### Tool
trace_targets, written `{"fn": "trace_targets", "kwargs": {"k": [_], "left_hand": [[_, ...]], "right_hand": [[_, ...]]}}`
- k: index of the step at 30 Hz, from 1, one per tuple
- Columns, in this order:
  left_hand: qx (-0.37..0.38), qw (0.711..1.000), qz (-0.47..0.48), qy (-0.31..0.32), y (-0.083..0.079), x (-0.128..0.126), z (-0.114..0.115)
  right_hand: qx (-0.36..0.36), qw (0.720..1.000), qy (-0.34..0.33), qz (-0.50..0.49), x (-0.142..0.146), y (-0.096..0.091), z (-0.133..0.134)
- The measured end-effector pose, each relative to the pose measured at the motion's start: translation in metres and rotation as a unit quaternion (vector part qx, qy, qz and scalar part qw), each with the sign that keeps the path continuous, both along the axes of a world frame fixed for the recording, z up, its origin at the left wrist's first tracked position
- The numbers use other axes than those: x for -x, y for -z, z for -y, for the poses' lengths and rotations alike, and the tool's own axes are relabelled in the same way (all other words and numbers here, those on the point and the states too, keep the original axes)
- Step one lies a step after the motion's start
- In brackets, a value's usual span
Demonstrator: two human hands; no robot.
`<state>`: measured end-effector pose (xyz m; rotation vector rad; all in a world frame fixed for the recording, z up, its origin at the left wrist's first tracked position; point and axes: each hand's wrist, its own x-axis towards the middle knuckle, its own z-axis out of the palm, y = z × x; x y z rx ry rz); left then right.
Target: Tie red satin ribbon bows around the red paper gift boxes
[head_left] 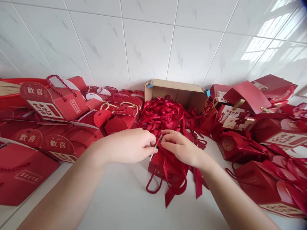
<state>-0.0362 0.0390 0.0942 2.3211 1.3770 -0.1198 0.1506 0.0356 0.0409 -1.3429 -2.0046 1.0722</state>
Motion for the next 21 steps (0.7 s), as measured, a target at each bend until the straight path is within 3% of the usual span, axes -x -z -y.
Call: {"fn": "trace_targets", "kwargs": {"k": [7, 15, 18, 21], "left_hand": [[-0.021, 0.998, 0.004, -0.058, -0.001, 0.008, -0.010], [-0.039, 0.997, 0.066, -0.010, 0.010, -0.004, -0.020], [-0.081, 0.992, -0.034, -0.087, 0.003, 0.011, -0.022], [-0.173, 0.937, -0.173, -0.251, -0.009, 0.035, -0.021]], "right_hand": [[-0.040, 0.999, -0.008, 0.020, 0.001, 0.001, 0.002], [-0.082, 0.995, -0.019, 0.052, 0.003, 0.004, 0.000], [-0.132, 0.984, 0.047, 0.114, -0.012, -0.007, 0.004], [-0.172, 0.956, 0.112, 0.211, -0.038, -0.022, 0.014]]}}
